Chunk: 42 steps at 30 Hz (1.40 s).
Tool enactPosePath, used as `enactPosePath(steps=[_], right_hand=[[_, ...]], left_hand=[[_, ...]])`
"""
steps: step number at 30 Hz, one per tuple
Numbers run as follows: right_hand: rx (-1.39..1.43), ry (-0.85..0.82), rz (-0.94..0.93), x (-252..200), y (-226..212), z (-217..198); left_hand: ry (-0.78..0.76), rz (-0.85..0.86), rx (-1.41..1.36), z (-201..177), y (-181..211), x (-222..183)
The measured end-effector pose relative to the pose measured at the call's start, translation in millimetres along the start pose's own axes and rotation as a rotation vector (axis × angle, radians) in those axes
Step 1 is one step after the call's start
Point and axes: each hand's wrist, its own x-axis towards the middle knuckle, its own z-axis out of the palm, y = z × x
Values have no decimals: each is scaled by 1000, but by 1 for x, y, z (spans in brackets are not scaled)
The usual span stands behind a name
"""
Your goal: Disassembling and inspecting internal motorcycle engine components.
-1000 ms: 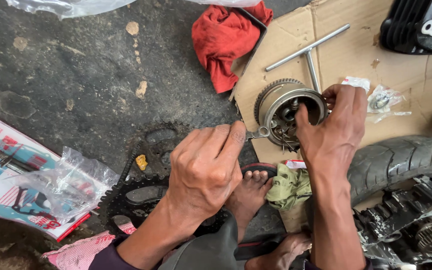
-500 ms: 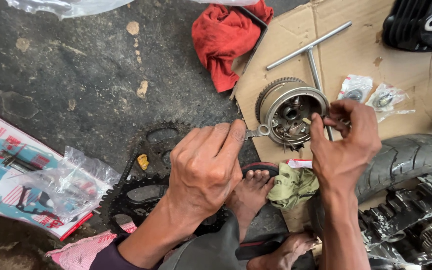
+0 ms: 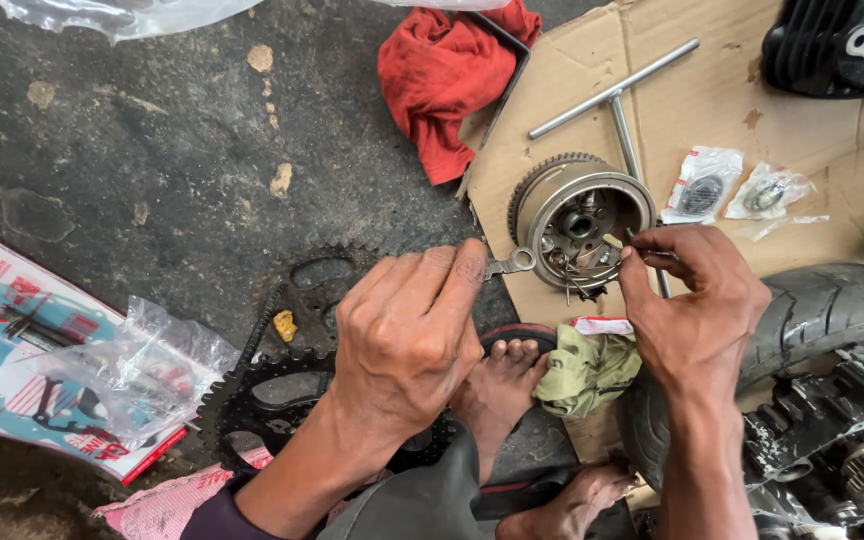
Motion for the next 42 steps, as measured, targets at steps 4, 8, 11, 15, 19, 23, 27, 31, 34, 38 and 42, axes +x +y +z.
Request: enactPosePath(steps=[4,8,11,15,19,23,27,31,34,38,42], right_hand=[[-27,-35,-7,7,-6,-8],[22,-57,23,12,-5,-11],[-13,-87,-4,16,-9,-13],[-102,-88,-20,27,-34,-15],[-286,-64,-145,39,-37,-13],[-698,-144,-434,46,-18,-7],[-989,-290,-615,51,-1,-6],[-1114,-405,-737,65,-15,-6],[-1181,-458,-821,66,-19,-3],[-1223,-508,-840,64,-12,0],[-1279,-535,-868,61,-9,-1]], left_hand=[[10,0,6,1,0,-1],[19,9,6,1,0,0],[20,6,11,1,0,-1],[5,-6,16,1,0,0],[7,-3,11,0,0,0],[17,-3,6,2,1,0],[14,3,0,0,0,1],[17,-11,8,0,0,-1],[30,5,-21,-2,-1,-1],[15,-5,-14,-1,-2,-2],[8,0,-8,-1,-1,-2]])
